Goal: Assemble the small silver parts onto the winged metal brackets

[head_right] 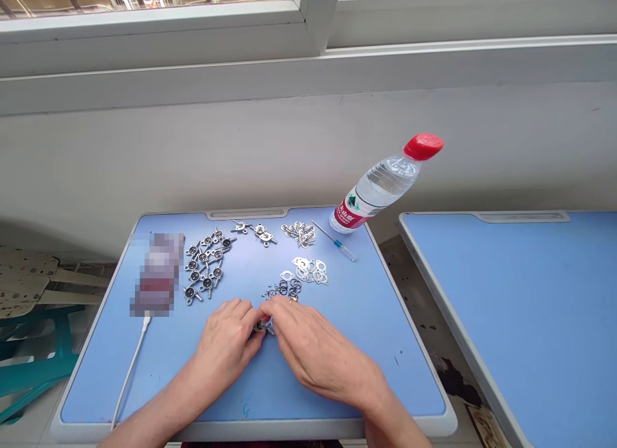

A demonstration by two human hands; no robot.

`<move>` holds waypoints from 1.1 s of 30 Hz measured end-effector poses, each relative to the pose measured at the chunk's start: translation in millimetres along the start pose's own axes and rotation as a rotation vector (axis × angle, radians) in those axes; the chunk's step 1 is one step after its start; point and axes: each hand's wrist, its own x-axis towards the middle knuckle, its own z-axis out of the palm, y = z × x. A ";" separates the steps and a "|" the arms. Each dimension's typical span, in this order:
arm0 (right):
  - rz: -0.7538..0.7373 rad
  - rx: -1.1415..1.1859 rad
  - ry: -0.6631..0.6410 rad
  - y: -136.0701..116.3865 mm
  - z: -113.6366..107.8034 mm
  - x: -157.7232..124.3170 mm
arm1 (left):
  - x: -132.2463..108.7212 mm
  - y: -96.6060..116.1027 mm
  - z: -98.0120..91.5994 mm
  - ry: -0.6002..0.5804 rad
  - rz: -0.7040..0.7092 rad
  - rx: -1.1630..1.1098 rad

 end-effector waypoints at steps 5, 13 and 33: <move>-0.093 -0.088 0.064 2.7 5.5 1.7 | 0.2 1.1 -0.6 -0.003 -0.006 0.031; -0.111 -0.263 0.129 4.5 4.3 0.4 | -1.0 1.9 0.6 -0.014 -0.026 0.023; -0.065 -0.132 0.098 0.5 3.0 -3.1 | -0.6 1.3 0.6 -0.070 -0.040 -0.015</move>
